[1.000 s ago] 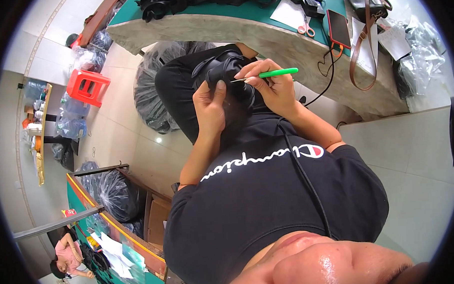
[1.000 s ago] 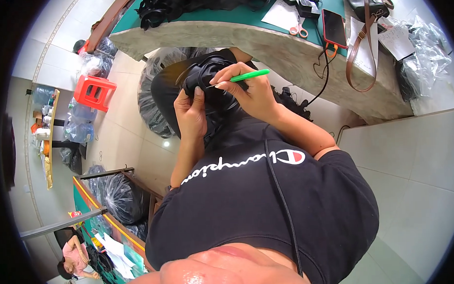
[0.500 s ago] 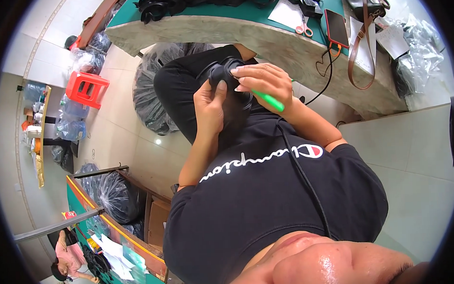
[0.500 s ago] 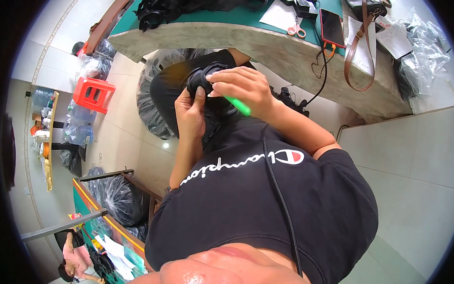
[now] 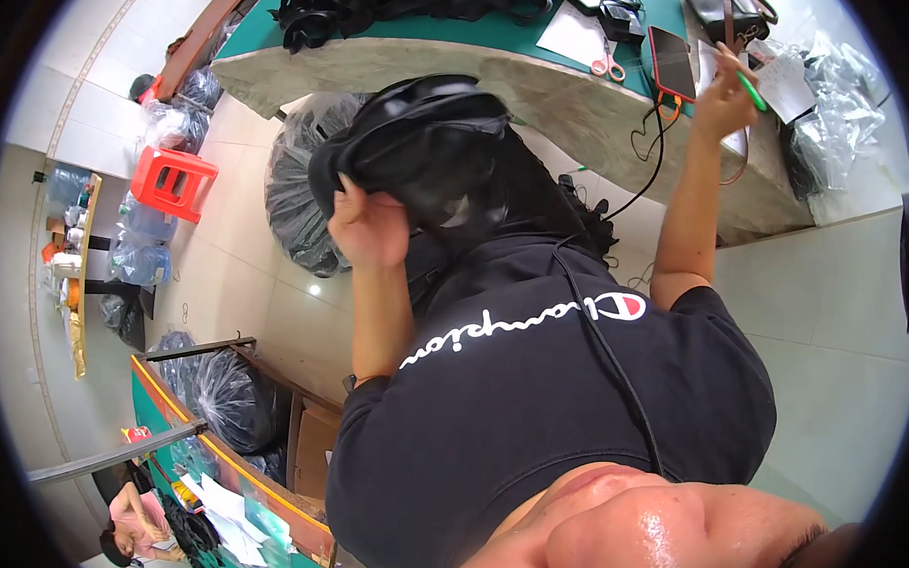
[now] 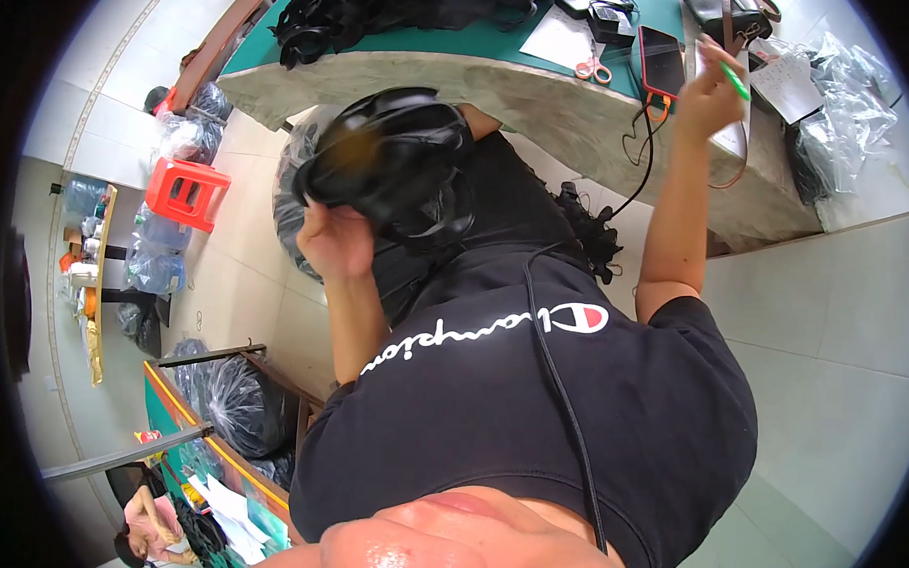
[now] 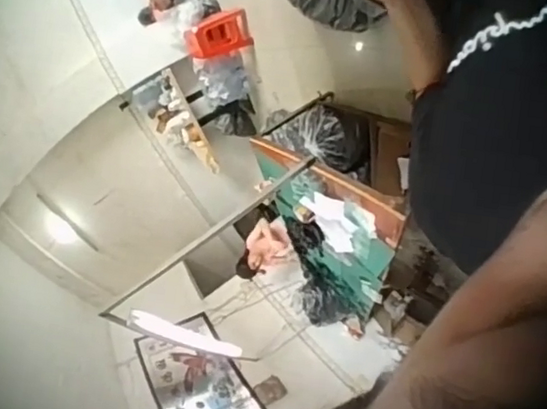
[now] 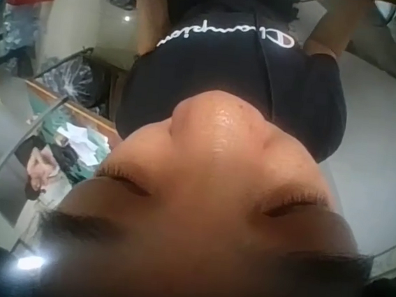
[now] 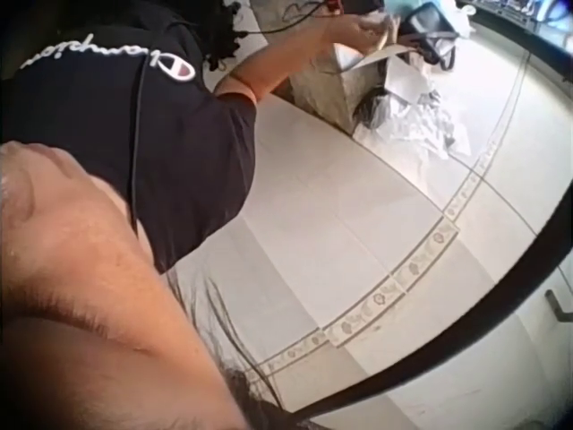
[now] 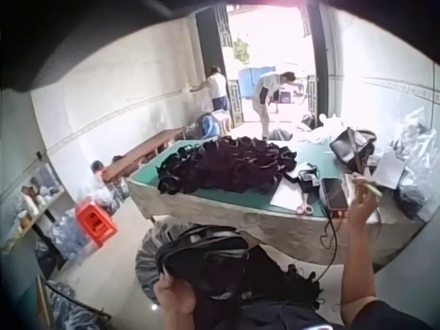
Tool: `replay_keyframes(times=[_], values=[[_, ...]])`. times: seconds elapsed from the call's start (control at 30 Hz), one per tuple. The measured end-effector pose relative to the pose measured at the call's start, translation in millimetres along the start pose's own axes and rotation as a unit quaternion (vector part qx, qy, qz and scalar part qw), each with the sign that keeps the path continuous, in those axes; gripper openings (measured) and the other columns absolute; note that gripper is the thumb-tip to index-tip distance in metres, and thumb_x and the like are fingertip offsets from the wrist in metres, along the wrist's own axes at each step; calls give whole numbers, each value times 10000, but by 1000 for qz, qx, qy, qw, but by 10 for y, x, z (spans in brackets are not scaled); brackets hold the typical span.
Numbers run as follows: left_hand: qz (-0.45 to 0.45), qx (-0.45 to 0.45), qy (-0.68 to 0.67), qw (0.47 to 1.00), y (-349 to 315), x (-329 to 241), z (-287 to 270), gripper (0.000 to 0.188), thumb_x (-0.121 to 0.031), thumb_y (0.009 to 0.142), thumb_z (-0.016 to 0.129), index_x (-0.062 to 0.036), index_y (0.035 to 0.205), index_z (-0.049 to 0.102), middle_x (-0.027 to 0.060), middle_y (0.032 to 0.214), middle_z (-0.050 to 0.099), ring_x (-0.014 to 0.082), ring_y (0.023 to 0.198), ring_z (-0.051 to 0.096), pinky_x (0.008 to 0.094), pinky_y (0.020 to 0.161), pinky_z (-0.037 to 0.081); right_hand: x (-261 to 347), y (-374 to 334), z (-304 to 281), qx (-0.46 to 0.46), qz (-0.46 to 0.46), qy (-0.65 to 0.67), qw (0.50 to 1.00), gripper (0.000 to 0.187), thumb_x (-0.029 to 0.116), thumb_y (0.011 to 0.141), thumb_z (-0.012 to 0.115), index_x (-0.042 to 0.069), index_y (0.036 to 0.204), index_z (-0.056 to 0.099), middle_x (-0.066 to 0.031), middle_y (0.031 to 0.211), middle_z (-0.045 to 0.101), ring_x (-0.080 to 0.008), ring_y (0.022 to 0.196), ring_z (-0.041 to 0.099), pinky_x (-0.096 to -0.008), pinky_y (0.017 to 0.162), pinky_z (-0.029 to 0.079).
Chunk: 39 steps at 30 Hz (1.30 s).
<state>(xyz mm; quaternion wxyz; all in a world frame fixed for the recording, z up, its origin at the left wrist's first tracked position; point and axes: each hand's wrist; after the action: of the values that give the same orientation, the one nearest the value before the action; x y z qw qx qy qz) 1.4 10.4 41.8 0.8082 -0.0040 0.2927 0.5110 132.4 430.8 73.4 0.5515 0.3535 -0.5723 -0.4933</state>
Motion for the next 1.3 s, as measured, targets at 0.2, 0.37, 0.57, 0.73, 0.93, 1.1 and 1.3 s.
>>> replay_keyframes(times=[0.2,0.37,0.57,0.73,0.93,1.1,1.3], values=[[-11,-64,-29,997,132,-169,-279,339,-186,975,414,-47,1277,475,118,1291,540,282,1171,531,451,1010,422,-123,119,-445,44,155,40,986,126,97,929,540,31,904,643,-80,828,713,-139,737,692,-244,628,528],[-86,-171,95,977,163,101,5,333,-275,990,425,-74,1249,490,76,1236,565,245,1129,549,418,988,433,437,63,-536,470,252,19,846,179,201,884,627,28,914,659,-61,842,685,-118,724,631,-252,615,468],[-202,-151,23,967,18,336,109,385,-306,984,430,-48,1263,491,96,1276,545,261,1185,507,427,1041,375,1373,-317,-214,523,354,346,695,160,160,877,652,8,865,604,2,720,564,-68,652,535,-232,598,442],[-320,-132,12,938,-118,541,218,340,-306,933,551,-44,1149,559,93,1132,627,234,1077,582,372,961,440,1956,-723,-168,504,408,561,515,144,154,922,594,14,894,572,-17,767,579,-67,685,535,-206,622,441],[-256,-147,69,953,-138,631,305,244,-125,890,627,-55,1117,570,71,1075,641,189,993,609,339,885,479,2020,-717,-151,407,446,536,590,168,163,904,630,2,892,582,-1,736,563,-54,661,516,-213,591,433],[-124,-104,146,976,-232,613,441,272,19,845,641,-1,1107,570,87,1058,642,180,952,617,299,886,483,2069,-751,-236,416,374,551,619,61,42,896,597,-7,923,571,-62,920,555,-101,871,518,-224,761,416],[-72,-107,215,968,-142,593,485,302,86,792,657,14,1081,607,61,1027,641,146,942,598,276,887,459,2087,-778,-176,395,310,483,717,65,68,893,605,5,901,591,-73,925,609,-122,816,558,-237,699,447]])
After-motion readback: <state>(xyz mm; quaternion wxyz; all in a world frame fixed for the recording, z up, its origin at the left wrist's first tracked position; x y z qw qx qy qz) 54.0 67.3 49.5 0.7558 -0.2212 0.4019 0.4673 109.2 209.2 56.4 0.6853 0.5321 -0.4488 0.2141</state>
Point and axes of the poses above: each hand's wrist, its own y-axis towards the middle knuckle, its own z-axis out of the palm, x = y × z
